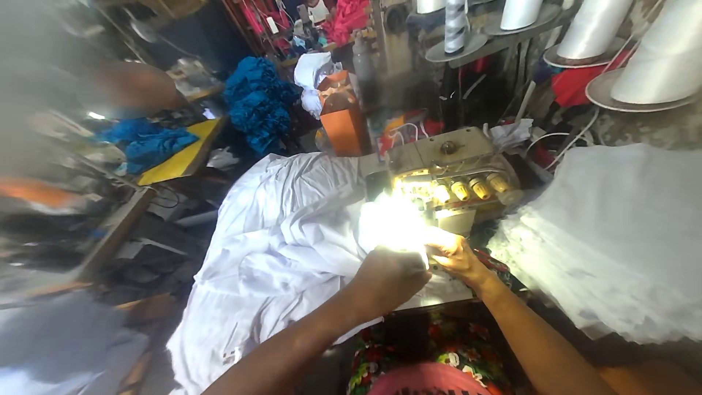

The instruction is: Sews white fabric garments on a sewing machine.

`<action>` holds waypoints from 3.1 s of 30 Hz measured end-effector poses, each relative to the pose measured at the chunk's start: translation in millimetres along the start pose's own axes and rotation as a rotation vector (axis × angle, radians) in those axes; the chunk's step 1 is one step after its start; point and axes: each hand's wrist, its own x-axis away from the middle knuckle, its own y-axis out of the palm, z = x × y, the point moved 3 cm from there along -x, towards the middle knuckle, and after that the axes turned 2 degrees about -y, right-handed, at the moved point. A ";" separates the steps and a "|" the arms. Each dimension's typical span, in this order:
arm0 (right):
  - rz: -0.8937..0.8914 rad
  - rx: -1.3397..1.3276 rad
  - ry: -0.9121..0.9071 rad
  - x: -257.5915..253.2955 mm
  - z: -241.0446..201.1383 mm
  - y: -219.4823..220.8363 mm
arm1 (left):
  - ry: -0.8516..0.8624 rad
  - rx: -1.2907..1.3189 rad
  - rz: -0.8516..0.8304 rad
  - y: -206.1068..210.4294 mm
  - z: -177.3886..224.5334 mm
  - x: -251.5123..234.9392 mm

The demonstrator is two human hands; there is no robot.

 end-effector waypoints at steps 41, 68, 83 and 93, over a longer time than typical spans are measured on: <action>0.238 0.420 0.315 59.4 4.1 -27.2 | -0.049 -0.719 0.429 73.9 -48.6 -50.3; 0.033 0.678 0.223 -39.8 -46.6 15.6 | -0.168 -0.147 0.607 40.5 -76.5 7.2; -0.061 0.668 0.249 73.1 19.6 -28.5 | -0.243 0.302 0.695 12.3 -93.7 48.2; -0.071 0.010 0.050 -54.6 -80.8 12.7 | -0.239 0.868 0.497 -9.3 -81.9 60.5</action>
